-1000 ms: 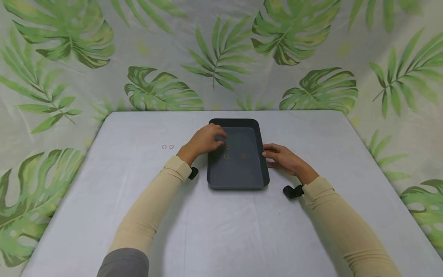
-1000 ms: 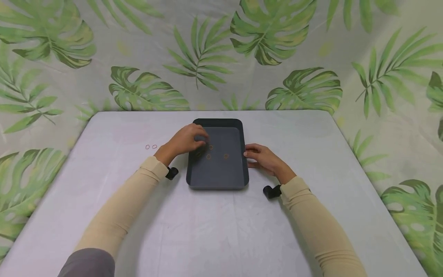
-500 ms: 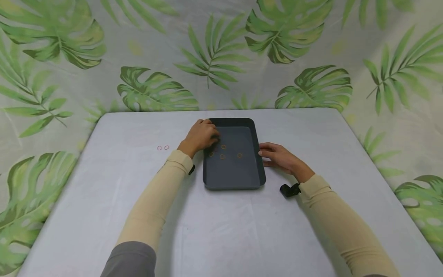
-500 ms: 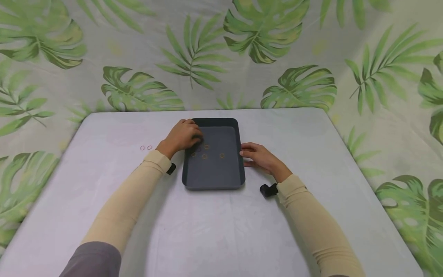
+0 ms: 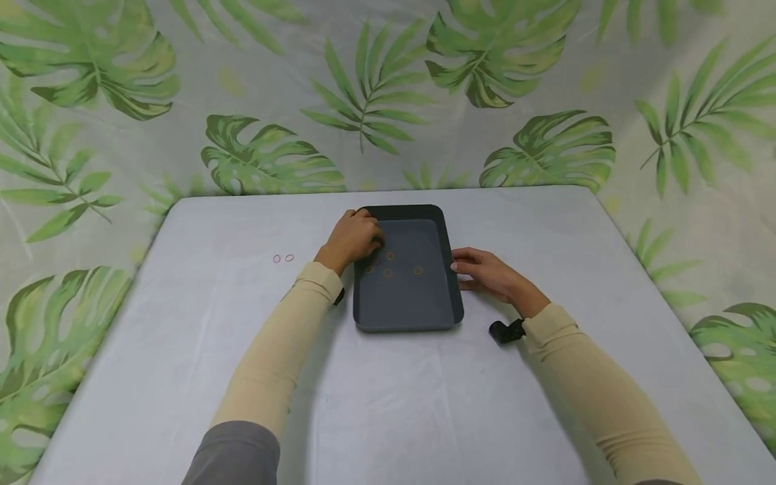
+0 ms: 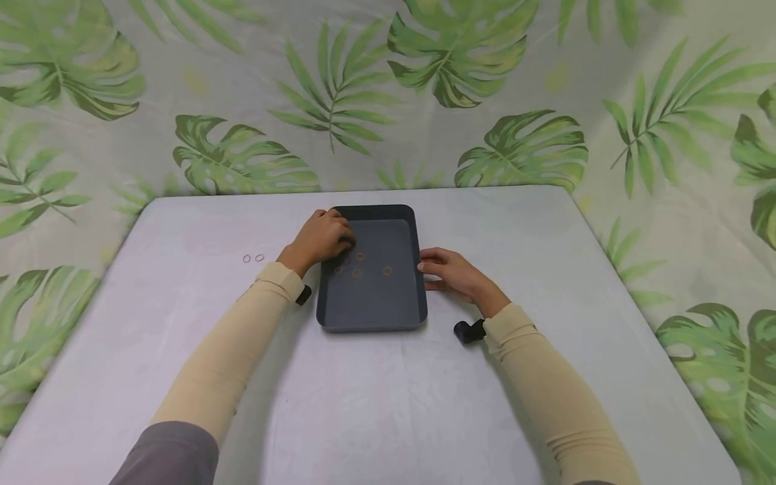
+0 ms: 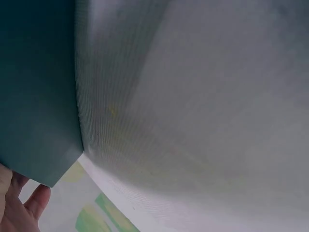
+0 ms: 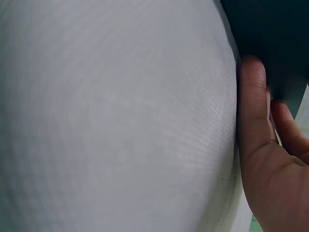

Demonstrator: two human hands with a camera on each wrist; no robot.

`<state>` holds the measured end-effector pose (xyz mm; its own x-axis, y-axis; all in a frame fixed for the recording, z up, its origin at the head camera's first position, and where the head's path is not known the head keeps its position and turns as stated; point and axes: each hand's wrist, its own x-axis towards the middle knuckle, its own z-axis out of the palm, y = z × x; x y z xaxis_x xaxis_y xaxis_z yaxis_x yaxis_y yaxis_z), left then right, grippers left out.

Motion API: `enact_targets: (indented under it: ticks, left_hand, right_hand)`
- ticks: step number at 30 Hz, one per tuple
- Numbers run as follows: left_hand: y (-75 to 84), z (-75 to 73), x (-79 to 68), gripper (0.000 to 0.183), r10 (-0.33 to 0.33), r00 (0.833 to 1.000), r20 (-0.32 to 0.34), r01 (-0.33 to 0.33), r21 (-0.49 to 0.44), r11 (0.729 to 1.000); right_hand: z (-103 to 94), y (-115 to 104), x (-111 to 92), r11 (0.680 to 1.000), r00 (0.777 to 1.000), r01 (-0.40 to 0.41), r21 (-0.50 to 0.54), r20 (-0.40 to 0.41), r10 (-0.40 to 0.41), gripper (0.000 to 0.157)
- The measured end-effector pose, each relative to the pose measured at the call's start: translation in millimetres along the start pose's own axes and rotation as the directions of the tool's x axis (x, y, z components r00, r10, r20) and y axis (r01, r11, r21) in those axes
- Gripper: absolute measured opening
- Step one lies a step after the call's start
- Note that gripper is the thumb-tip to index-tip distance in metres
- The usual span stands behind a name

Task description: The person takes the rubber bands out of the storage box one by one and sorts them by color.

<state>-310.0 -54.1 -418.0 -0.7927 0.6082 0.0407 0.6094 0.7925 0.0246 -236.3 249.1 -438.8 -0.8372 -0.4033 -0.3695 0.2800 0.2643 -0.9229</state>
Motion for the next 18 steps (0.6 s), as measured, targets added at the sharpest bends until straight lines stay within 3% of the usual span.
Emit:
enact_targets:
  ticks: [13,18]
  left_hand:
    - [0.0,5.5,2.9,0.016,-0.012,1.000,-0.019,0.013,0.034,0.999]
    - [-1.2,6.4,1.9,0.020,0.014,1.000,-0.023,-0.014,0.011,1.000]
  right_hand:
    - [-1.4,-0.5,0.6,1.000,1.000,-0.006,0.007,-0.002,0.006,0.054]
    - [-0.1,-1.3,-0.5,1.000,1.000,-0.020,0.018,-0.008,0.020,0.054]
